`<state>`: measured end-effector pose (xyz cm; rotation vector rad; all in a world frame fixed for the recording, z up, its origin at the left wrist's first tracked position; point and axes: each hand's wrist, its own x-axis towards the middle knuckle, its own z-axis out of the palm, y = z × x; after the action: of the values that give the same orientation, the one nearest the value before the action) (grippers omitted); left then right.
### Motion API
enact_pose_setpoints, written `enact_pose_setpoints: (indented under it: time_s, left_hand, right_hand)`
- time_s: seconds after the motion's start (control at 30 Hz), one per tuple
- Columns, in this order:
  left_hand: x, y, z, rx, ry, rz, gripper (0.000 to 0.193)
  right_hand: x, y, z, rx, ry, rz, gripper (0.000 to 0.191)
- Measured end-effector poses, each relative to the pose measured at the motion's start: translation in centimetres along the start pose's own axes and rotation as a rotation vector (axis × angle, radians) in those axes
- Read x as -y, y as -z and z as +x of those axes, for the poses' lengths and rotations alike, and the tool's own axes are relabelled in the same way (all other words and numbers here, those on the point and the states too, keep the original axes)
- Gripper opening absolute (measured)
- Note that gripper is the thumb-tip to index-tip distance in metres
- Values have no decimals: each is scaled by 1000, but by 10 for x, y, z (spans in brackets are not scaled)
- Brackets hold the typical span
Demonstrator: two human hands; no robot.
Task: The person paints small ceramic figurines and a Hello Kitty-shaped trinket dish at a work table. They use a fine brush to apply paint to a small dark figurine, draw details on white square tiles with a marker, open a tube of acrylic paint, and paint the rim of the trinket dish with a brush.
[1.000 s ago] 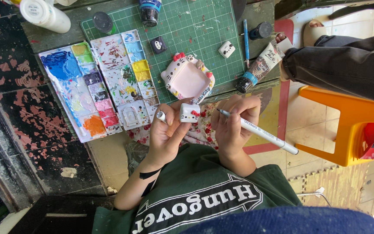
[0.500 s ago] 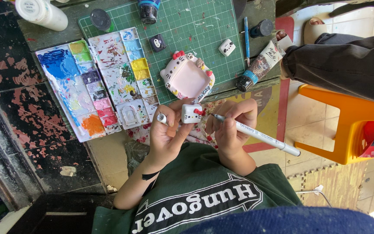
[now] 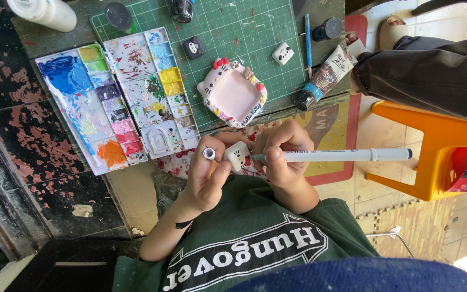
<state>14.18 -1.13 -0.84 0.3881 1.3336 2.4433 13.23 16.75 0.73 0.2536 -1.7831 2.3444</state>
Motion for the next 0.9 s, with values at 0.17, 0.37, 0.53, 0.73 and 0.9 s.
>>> enact_pose_setpoints:
  time_s: [0.17, 0.37, 0.53, 0.73, 0.9]
  left_hand:
    - [-7, -1, 1, 10, -82, 311, 13]
    - [-8, -3, 5, 18, -128, 359, 14]
    - [-7, -4, 7, 8, -91, 321, 14]
    - [-6, -4, 9, -1, -109, 346, 13]
    - [-6, -3, 9, 0, -136, 345, 14]
  right_hand:
    - [-2, -2, -4, 2, 22, -24, 27]
    - [-3, 0, -7, -4, 42, -34, 24]
    - [-5, 2, -8, -4, 61, -95, 25]
    - [-6, 1, -8, -28, 79, -109, 24]
    - [-7, -1, -7, -37, 63, -105, 24]
